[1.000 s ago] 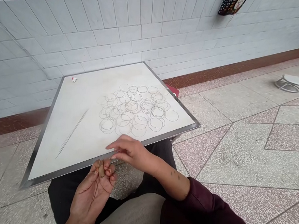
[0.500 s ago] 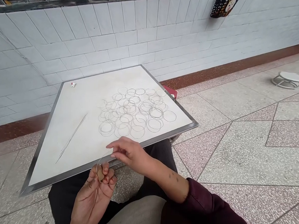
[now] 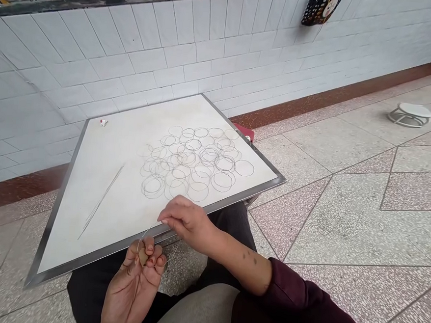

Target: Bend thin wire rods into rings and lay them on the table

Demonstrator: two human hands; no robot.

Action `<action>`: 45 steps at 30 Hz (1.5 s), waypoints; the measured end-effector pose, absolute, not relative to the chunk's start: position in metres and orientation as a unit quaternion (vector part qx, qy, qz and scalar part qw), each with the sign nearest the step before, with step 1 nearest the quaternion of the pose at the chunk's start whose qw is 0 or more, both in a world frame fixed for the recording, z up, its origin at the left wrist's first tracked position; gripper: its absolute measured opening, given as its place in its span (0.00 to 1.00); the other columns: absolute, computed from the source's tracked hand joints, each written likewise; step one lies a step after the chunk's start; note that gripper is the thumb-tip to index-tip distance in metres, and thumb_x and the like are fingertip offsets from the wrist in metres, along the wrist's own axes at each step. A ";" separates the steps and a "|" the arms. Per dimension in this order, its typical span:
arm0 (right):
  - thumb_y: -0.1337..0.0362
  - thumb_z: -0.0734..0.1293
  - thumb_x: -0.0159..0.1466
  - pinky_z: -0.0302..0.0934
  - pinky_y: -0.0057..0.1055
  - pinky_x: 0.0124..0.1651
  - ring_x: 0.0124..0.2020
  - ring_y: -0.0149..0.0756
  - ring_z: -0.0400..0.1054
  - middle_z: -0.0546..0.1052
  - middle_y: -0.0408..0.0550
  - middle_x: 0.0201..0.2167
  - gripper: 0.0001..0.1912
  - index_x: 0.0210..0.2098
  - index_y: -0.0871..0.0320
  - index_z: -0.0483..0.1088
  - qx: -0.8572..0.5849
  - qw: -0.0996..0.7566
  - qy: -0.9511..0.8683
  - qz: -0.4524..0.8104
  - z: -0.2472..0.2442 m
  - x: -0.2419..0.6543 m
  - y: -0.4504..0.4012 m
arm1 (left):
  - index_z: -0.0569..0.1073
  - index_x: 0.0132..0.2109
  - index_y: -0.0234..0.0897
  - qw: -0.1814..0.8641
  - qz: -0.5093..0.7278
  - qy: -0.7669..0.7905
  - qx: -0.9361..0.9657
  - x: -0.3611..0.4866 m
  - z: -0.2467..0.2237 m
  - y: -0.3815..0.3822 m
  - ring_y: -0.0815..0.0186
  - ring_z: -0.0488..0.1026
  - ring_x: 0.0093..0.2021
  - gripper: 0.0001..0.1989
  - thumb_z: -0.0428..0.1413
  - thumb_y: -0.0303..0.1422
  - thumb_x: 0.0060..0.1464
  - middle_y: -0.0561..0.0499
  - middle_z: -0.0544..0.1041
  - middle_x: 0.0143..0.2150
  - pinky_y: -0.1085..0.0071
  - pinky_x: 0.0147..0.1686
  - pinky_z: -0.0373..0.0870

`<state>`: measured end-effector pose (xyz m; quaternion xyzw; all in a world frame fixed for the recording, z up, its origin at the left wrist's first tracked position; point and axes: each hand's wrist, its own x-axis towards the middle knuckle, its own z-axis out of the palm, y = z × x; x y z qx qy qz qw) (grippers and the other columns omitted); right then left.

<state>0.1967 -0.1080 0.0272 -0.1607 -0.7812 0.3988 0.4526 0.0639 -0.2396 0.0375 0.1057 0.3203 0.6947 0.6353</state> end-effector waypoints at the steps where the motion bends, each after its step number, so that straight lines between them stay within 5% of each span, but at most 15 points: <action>1: 0.66 0.64 0.71 0.68 0.30 0.43 0.40 0.33 0.69 0.74 0.47 0.37 0.07 0.42 0.55 0.75 -0.161 0.450 -0.780 0.404 0.027 0.197 -0.108 | 0.76 0.29 0.37 0.633 0.697 0.322 0.104 0.063 0.037 -0.239 0.70 0.68 0.33 0.08 0.69 0.29 0.47 0.52 0.70 0.35 0.71 0.39 0.74; 7: 0.60 0.68 0.68 0.65 0.30 0.38 0.35 0.32 0.67 0.70 0.46 0.38 0.10 0.47 0.55 0.73 -0.190 0.382 -0.768 0.478 0.032 0.201 -0.107 | 0.77 0.32 0.37 0.616 0.712 0.327 0.083 0.060 0.036 -0.237 0.70 0.70 0.32 0.07 0.68 0.28 0.47 0.52 0.72 0.37 0.70 0.40 0.77; 14: 0.51 0.55 0.75 0.61 0.30 0.34 0.30 0.30 0.63 0.69 0.43 0.32 0.18 0.49 0.56 0.67 -0.219 0.346 -0.662 0.628 0.031 0.201 -0.109 | 0.76 0.31 0.37 0.598 0.727 0.335 0.043 0.059 0.034 -0.235 0.71 0.71 0.32 0.09 0.69 0.26 0.46 0.52 0.73 0.36 0.69 0.42 0.78; 21: 0.44 0.60 0.71 0.59 0.29 0.33 0.29 0.29 0.63 0.71 0.44 0.32 0.22 0.45 0.57 0.69 -0.202 0.314 -0.560 0.739 0.034 0.201 -0.108 | 0.76 0.32 0.37 0.590 0.742 0.317 0.020 0.060 0.035 -0.234 0.74 0.69 0.28 0.09 0.68 0.23 0.45 0.52 0.74 0.35 0.73 0.36 0.78; 28: 0.48 0.70 0.65 0.55 0.23 0.29 0.26 0.25 0.62 0.69 0.41 0.26 0.18 0.37 0.59 0.73 -0.186 0.242 -0.416 0.856 0.033 0.199 -0.109 | 0.74 0.31 0.35 0.584 0.751 0.308 0.008 0.059 0.037 -0.232 0.74 0.69 0.27 0.10 0.68 0.22 0.44 0.52 0.73 0.35 0.74 0.34 0.77; 33: 0.47 0.69 0.66 0.61 0.24 0.33 0.32 0.27 0.67 0.73 0.44 0.32 0.20 0.40 0.60 0.75 -0.148 0.251 -0.363 0.885 0.029 0.193 -0.110 | 0.73 0.30 0.34 0.547 0.776 0.313 -0.043 0.050 0.044 -0.221 0.74 0.72 0.30 0.07 0.59 0.19 0.52 0.50 0.72 0.34 0.73 0.40 0.78; 38: 0.55 0.76 0.60 0.63 0.27 0.39 0.34 0.28 0.69 0.74 0.43 0.32 0.15 0.40 0.59 0.74 -0.145 0.248 -0.402 0.869 0.028 0.179 -0.111 | 0.71 0.30 0.32 0.504 0.802 0.312 -0.071 0.043 0.057 -0.201 0.76 0.71 0.30 0.16 0.46 0.18 0.63 0.50 0.71 0.34 0.73 0.44 0.78; 45: 0.55 0.76 0.59 0.62 0.28 0.40 0.32 0.28 0.69 0.75 0.41 0.29 0.16 0.35 0.59 0.72 -0.150 0.280 -0.384 0.867 0.023 0.152 -0.096 | 0.71 0.32 0.33 0.502 0.799 0.317 -0.093 0.036 0.061 -0.173 0.75 0.72 0.31 0.16 0.44 0.17 0.64 0.49 0.72 0.34 0.75 0.41 0.78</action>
